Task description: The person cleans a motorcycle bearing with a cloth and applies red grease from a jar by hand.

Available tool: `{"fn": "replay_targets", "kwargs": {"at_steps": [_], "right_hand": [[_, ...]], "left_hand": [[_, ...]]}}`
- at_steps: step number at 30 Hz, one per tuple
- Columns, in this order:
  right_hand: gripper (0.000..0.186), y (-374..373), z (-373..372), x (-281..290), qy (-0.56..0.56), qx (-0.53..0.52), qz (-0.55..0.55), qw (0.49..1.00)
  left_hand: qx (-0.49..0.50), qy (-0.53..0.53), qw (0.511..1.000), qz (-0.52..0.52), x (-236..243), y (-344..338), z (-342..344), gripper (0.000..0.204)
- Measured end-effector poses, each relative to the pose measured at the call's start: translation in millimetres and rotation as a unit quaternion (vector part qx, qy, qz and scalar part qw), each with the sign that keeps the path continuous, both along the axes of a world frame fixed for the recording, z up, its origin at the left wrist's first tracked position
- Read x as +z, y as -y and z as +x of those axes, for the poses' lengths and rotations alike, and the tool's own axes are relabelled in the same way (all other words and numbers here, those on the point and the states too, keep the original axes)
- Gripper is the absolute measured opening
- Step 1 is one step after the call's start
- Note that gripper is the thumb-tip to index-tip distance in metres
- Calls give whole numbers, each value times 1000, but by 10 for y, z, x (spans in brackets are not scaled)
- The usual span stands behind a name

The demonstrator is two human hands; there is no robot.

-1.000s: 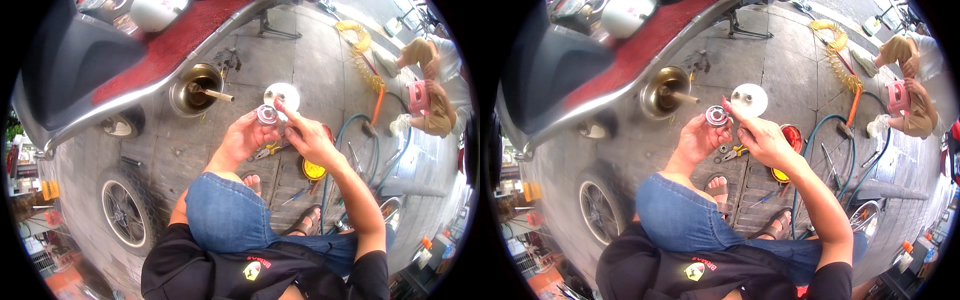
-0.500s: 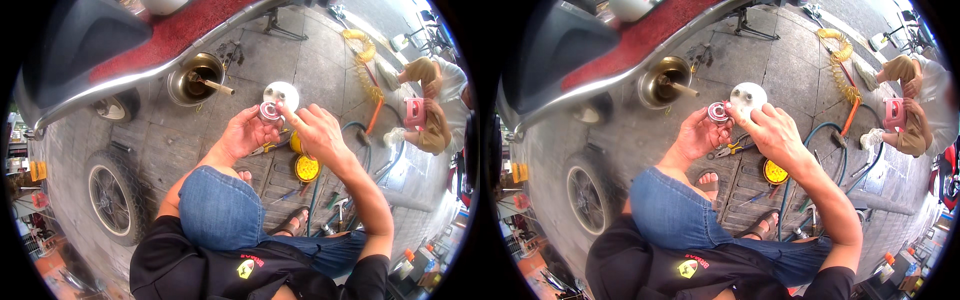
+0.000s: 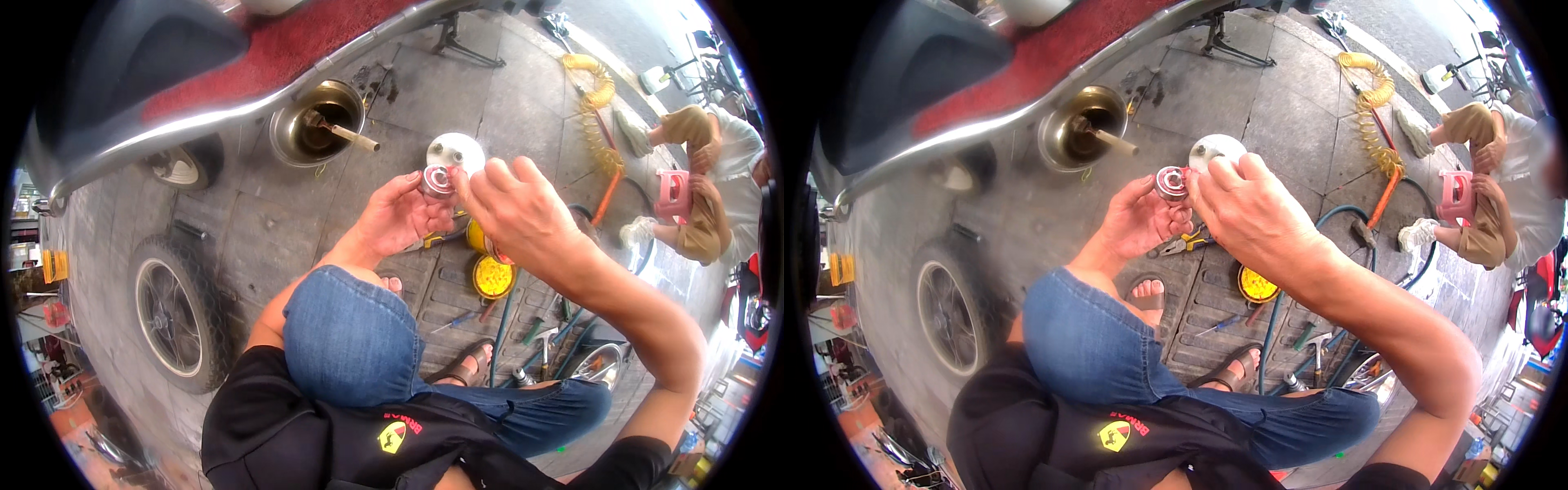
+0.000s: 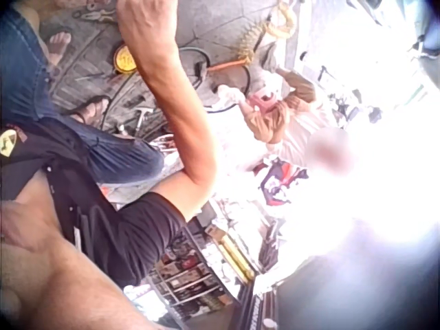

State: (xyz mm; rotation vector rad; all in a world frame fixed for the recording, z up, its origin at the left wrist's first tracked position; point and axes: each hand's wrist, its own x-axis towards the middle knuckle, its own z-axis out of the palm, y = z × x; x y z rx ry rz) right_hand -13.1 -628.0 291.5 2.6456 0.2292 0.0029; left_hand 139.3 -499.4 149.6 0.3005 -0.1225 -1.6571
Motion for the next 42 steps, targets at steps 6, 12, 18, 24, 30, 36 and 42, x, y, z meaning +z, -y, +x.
{"fn": "replay_targets", "kwargs": {"at_steps": [6, 12, 18, 24, 30, 36, 42], "right_hand": [[34, -3, 35, 73, -8, 16, -20, 1000], [22, 21, 46, 114, -27, -3, 87, 996], [26, 169, -2, 196, -83, -297, 608, 732], [27, -2, -254, -313, 13, -325, 910, 257], [30, -227, -272, -547, 66, -255, 964, 38], [27, -224, -237, -566, 77, -295, 952, 21], [24, -254, -266, -596, 95, -294, 948, 78]], "left_hand": [[13, 21, 1000, -4, 51, 20, 9, 55], [36, 81, 994, -58, 1, 28, 46, 46], [40, 132, 989, -57, 55, 10, 56, 48], [94, 214, 971, -43, 48, -6, -20, 55], [137, 310, 938, -68, 11, 17, -23, 56], [142, 333, 929, -83, 43, 23, -40, 56], [149, 347, 922, -86, 38, 2, -52, 56]]}}
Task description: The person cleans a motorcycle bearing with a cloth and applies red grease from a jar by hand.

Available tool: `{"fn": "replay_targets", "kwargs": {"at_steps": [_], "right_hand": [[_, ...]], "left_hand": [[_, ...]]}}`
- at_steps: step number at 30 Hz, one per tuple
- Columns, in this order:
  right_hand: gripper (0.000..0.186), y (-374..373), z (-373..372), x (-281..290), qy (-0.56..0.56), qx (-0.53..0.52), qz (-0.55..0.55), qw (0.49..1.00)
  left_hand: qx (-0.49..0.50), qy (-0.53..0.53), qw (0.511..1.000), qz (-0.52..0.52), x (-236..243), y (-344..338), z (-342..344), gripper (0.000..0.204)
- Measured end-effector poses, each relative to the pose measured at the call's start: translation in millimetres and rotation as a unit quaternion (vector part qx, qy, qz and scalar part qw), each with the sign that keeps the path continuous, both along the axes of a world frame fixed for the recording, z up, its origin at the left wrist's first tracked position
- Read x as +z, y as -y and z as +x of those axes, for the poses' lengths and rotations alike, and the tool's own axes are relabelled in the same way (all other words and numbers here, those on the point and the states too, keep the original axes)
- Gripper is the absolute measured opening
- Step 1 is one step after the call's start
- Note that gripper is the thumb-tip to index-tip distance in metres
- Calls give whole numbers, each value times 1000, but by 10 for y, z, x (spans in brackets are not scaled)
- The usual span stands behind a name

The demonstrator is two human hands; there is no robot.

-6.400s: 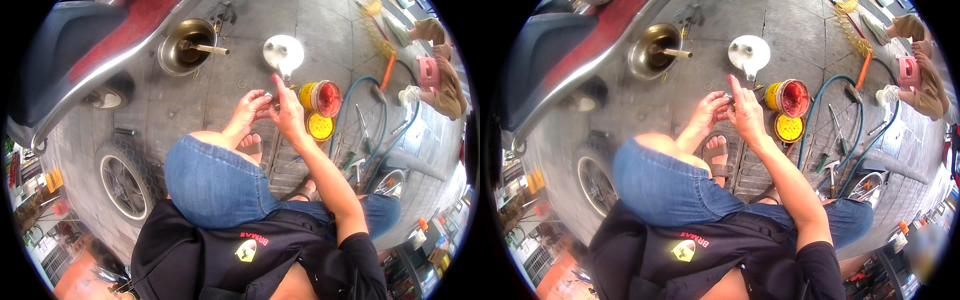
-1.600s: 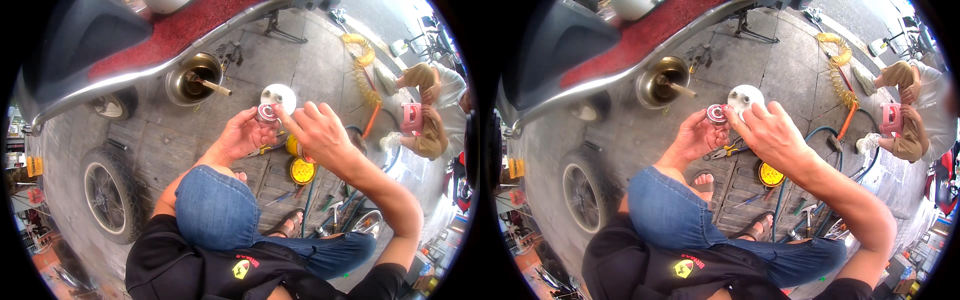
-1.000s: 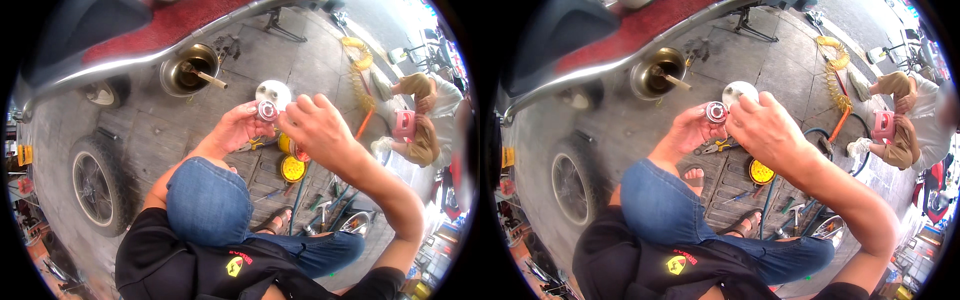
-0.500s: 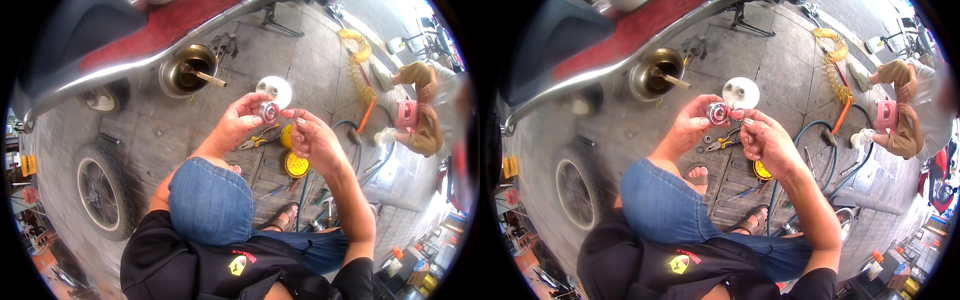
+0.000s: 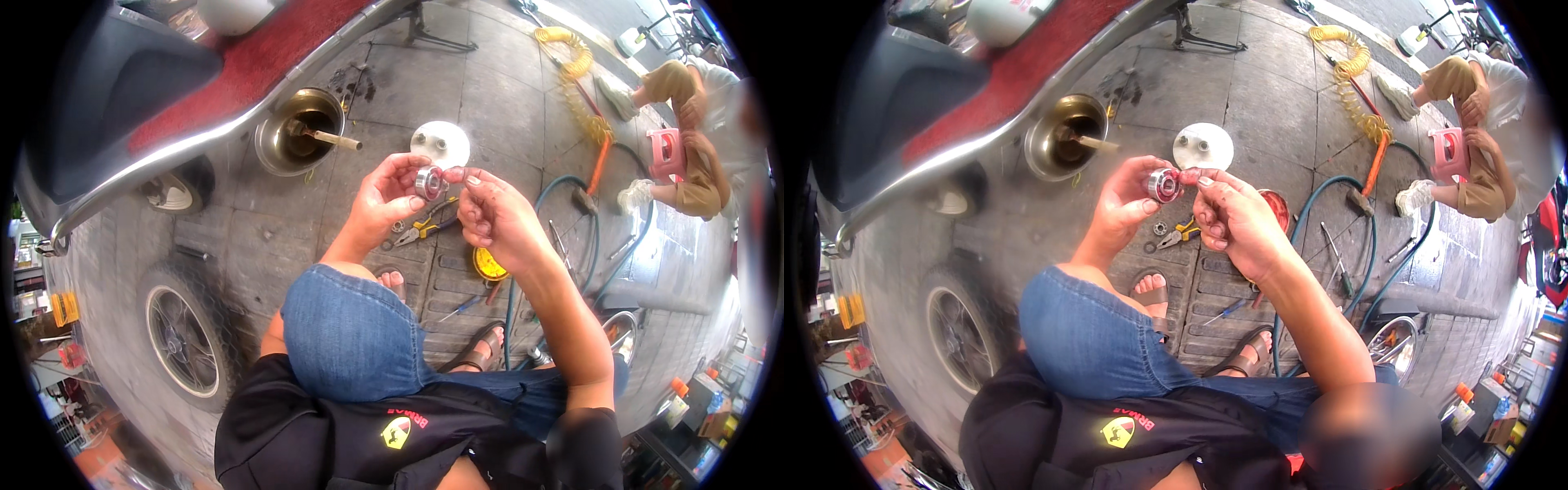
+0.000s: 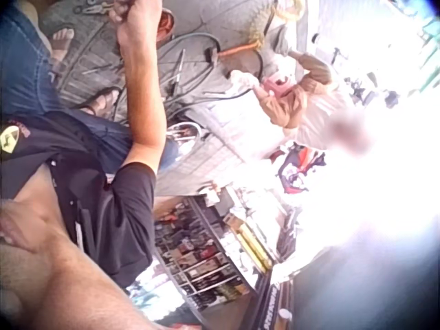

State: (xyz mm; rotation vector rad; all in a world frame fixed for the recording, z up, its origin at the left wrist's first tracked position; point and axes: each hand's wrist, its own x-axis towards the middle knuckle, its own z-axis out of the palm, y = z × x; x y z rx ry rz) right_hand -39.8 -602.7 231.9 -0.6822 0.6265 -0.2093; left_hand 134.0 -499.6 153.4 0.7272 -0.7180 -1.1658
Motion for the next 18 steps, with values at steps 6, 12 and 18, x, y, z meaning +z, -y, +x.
{"fn": "replay_targets", "kwargs": {"at_steps": [6, 12, 18], "right_hand": [[37, -210, 51, 143, -82, -20, -105, 991], [48, -254, 99, 95, -75, -2, -121, 990], [51, -307, 188, 127, -71, 10, -148, 986]], "left_hand": [[34, 86, 996, -10, 46, -9, 41, 55], [69, 208, 975, -25, -6, 18, 36, 53], [101, 269, 958, 8, 57, -33, 49, 47]]}}
